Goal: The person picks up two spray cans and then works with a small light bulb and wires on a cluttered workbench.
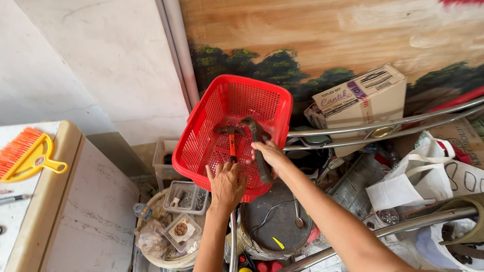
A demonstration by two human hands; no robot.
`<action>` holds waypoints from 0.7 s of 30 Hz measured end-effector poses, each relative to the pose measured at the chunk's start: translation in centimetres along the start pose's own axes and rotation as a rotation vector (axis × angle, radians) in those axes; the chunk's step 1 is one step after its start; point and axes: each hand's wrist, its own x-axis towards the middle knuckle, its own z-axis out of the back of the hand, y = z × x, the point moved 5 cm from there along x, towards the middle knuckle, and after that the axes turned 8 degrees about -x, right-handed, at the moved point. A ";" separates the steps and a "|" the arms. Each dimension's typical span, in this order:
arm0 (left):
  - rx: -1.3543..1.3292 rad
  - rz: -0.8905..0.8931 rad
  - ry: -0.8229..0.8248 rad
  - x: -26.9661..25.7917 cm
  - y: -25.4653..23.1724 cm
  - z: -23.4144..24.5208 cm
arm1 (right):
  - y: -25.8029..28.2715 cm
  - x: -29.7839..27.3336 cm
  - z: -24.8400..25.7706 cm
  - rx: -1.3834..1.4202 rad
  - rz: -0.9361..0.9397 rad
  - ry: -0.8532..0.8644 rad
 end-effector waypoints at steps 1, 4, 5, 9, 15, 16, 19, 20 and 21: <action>0.006 0.034 0.008 -0.3 0.7 -0.8 | -1.0 1.8 0.4 -0.017 -0.034 -0.004; 0.053 0.113 0.038 -0.8 2.0 -2.7 | -3.4 7.3 0.7 -0.061 -0.122 -0.047; 0.084 0.131 0.055 -1.0 2.1 -3.2 | -4.2 8.8 0.6 -0.071 -0.151 -0.084; 0.113 0.102 -0.013 -1.1 2.0 -3.3 | -6.6 13.1 0.1 -0.211 -0.247 -0.232; 0.103 0.097 -0.025 -0.7 1.3 -2.4 | -8.1 15.8 0.3 -0.335 -0.145 -0.484; 0.105 0.113 -0.006 -0.7 1.3 -2.4 | -8.6 16.0 0.5 -0.294 -0.198 -0.450; 0.115 0.137 0.025 -0.7 1.2 -2.7 | -9.9 15.9 0.7 -0.312 -0.346 -0.326; 0.125 0.130 0.018 -0.6 1.2 -2.6 | -10.1 15.6 0.6 -0.397 -0.390 -0.264; 0.135 0.124 0.012 -0.6 1.2 -2.6 | -10.1 15.3 0.5 -0.494 -0.436 -0.213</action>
